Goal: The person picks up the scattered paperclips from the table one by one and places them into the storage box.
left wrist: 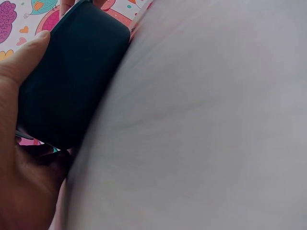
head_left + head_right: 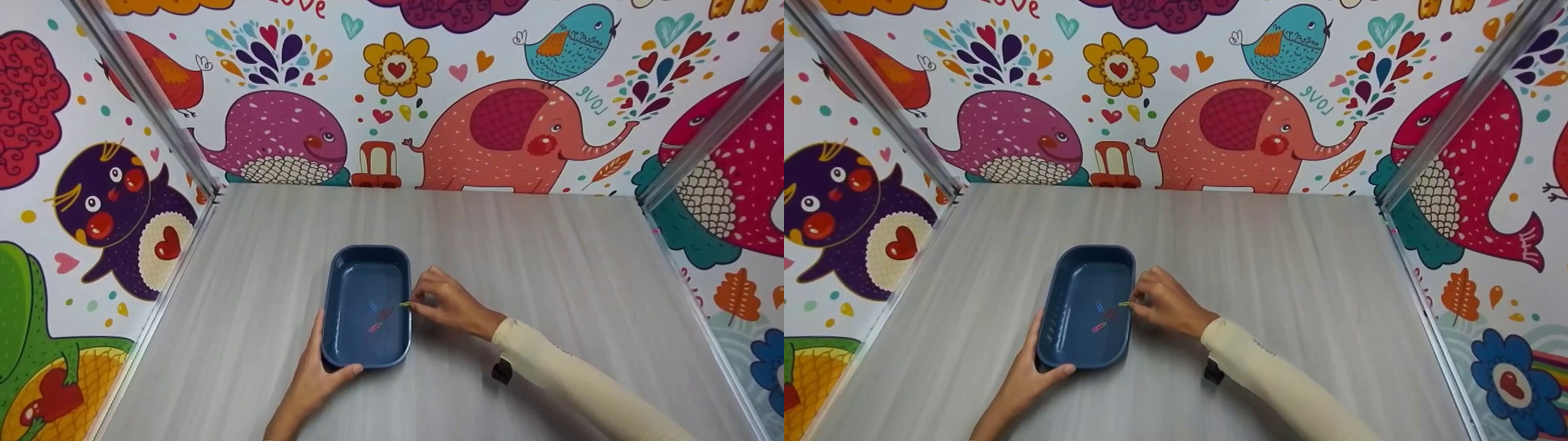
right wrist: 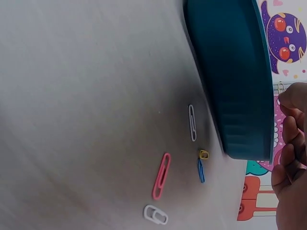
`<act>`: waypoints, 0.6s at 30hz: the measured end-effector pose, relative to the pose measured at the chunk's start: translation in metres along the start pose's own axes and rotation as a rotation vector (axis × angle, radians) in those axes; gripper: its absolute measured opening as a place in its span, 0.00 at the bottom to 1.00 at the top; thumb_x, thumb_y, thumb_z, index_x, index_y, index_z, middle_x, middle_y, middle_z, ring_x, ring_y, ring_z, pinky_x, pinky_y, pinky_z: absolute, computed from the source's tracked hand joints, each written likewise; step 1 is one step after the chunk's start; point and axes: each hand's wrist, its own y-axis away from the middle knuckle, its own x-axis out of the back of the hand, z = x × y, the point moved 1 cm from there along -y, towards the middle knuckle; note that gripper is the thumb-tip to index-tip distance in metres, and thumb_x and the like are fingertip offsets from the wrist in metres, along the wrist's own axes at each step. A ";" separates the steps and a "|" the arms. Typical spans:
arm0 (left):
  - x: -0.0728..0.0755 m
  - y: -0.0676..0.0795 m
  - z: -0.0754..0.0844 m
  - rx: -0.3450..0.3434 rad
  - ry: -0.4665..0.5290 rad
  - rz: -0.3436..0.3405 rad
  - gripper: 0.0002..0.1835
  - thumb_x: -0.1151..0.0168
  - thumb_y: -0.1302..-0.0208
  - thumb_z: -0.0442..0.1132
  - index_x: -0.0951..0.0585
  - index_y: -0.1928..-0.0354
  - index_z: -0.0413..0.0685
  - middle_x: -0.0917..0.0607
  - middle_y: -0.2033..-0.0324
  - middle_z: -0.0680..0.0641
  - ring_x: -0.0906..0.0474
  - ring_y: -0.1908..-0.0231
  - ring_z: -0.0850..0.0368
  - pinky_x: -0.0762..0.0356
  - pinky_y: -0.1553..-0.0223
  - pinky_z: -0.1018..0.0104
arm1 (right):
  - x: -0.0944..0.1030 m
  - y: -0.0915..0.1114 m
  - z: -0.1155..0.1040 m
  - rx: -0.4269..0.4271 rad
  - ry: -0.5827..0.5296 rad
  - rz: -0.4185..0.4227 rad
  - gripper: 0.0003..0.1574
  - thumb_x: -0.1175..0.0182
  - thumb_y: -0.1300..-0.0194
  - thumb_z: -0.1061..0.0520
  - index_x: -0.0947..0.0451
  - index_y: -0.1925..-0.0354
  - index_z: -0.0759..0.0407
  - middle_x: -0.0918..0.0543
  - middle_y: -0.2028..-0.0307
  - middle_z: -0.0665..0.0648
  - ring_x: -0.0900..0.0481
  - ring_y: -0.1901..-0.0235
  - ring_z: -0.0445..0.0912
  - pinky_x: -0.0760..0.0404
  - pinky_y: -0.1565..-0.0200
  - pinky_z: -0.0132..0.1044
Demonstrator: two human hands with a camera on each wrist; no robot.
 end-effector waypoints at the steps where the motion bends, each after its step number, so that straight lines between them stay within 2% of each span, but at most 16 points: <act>1: 0.000 0.000 0.000 0.002 0.000 0.001 0.71 0.13 0.41 0.49 0.56 0.09 0.49 0.49 0.13 0.34 0.52 0.15 0.32 0.54 0.18 0.31 | 0.000 -0.001 0.000 -0.003 0.008 -0.007 0.04 0.24 0.30 0.63 0.11 0.61 0.55 0.15 0.63 0.50 0.23 0.59 0.51 0.22 0.56 0.36; 10: 0.000 0.001 0.001 -0.010 0.013 0.002 0.71 0.13 0.41 0.47 0.56 0.10 0.46 0.49 0.13 0.34 0.52 0.14 0.33 0.54 0.18 0.31 | -0.005 -0.013 -0.002 0.004 0.048 -0.057 0.02 0.27 0.26 0.60 0.09 0.60 0.57 0.15 0.63 0.49 0.23 0.58 0.50 0.21 0.55 0.37; 18: 0.000 0.000 0.000 -0.006 0.016 0.001 0.70 0.13 0.41 0.48 0.55 0.10 0.47 0.48 0.13 0.34 0.51 0.15 0.34 0.53 0.18 0.32 | -0.010 -0.021 -0.006 0.054 0.053 -0.063 0.03 0.27 0.28 0.62 0.11 0.62 0.56 0.15 0.64 0.50 0.21 0.59 0.55 0.21 0.55 0.40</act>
